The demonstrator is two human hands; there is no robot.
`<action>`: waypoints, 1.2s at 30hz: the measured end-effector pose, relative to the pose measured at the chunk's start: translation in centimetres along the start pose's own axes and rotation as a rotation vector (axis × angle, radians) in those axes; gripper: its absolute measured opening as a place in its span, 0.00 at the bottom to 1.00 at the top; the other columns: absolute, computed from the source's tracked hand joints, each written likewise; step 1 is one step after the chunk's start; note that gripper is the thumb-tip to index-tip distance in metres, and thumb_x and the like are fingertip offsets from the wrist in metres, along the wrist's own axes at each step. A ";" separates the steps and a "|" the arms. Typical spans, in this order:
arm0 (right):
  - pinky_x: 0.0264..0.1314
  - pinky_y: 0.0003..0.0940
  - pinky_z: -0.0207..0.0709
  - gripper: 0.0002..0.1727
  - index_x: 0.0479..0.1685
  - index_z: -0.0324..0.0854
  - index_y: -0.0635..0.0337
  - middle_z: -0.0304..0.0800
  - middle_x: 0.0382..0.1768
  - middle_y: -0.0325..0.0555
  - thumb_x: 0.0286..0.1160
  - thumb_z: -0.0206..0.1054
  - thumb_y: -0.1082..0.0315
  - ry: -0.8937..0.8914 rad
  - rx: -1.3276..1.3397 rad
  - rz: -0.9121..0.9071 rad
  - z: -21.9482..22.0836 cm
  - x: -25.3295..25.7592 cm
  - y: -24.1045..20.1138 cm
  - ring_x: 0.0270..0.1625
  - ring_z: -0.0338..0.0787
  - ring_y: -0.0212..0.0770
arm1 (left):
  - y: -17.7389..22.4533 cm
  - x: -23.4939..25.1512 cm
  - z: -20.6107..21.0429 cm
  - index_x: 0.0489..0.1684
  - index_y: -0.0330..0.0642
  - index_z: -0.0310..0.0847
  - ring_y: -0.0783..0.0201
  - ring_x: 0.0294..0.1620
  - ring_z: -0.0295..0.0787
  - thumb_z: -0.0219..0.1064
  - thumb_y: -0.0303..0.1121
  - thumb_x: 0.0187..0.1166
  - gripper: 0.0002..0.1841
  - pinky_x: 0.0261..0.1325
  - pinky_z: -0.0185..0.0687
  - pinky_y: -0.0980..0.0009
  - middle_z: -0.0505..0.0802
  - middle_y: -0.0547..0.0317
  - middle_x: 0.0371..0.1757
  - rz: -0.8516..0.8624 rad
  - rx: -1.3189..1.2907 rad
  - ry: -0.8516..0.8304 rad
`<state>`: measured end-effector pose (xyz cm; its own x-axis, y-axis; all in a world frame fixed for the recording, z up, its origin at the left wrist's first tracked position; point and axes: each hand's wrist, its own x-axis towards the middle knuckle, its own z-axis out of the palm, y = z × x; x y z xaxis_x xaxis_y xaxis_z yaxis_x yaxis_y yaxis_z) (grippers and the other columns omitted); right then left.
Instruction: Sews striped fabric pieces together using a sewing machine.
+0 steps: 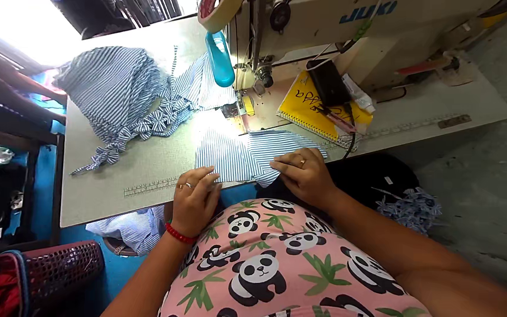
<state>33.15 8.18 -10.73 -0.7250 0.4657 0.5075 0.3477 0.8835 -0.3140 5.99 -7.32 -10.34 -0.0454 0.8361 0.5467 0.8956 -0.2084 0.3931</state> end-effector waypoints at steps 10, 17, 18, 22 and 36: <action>0.58 0.49 0.73 0.15 0.50 0.96 0.52 0.96 0.48 0.43 0.78 0.62 0.64 -0.006 0.127 0.117 -0.5 1.3 0.1 0.52 0.88 0.47 | 0.9 1.1 1.5 0.72 0.40 0.84 0.48 0.81 0.79 0.62 0.50 0.85 0.26 0.84 0.69 0.50 0.88 0.48 0.74 0.049 0.119 -0.178; 0.61 0.32 0.85 0.12 0.50 0.90 0.65 0.94 0.47 0.50 0.82 0.62 0.69 0.035 0.423 0.391 -3.2 3.8 0.6 0.52 0.92 0.34 | 0.0 0.6 1.3 0.57 0.46 0.93 0.47 0.74 0.85 0.62 0.43 0.87 0.16 0.82 0.68 0.41 0.95 0.51 0.62 0.106 0.039 -0.157; 0.61 0.33 0.85 0.13 0.50 0.90 0.65 0.95 0.46 0.50 0.82 0.62 0.68 0.050 0.392 0.382 -3.6 4.6 0.9 0.51 0.93 0.34 | -0.1 0.4 1.2 0.56 0.46 0.93 0.48 0.74 0.85 0.62 0.41 0.87 0.15 0.83 0.66 0.40 0.95 0.51 0.61 0.111 0.021 -0.146; 0.59 0.54 0.84 0.16 0.61 0.88 0.63 0.92 0.51 0.60 0.81 0.64 0.66 0.086 0.015 0.359 -3.4 8.1 2.7 0.54 0.92 0.56 | -0.1 0.1 1.3 0.54 0.47 0.94 0.50 0.74 0.86 0.62 0.37 0.87 0.13 0.85 0.64 0.40 0.96 0.54 0.60 0.118 0.011 -0.117; 0.48 0.40 0.84 0.12 0.41 0.94 0.56 0.94 0.34 0.46 0.80 0.62 0.73 0.060 0.037 -0.200 0.0 0.4 -1.1 0.42 0.92 0.45 | 1.5 2.8 -0.1 0.44 0.37 0.88 0.72 0.50 0.92 0.71 0.31 0.77 0.07 0.60 0.87 0.70 0.96 0.59 0.46 -0.364 -0.358 0.054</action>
<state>32.48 7.34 -10.17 -0.7403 0.2845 0.6091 0.1773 0.9566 -0.2314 7.13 -5.32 -8.17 -0.3577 0.8613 0.3609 0.6101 -0.0771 0.7886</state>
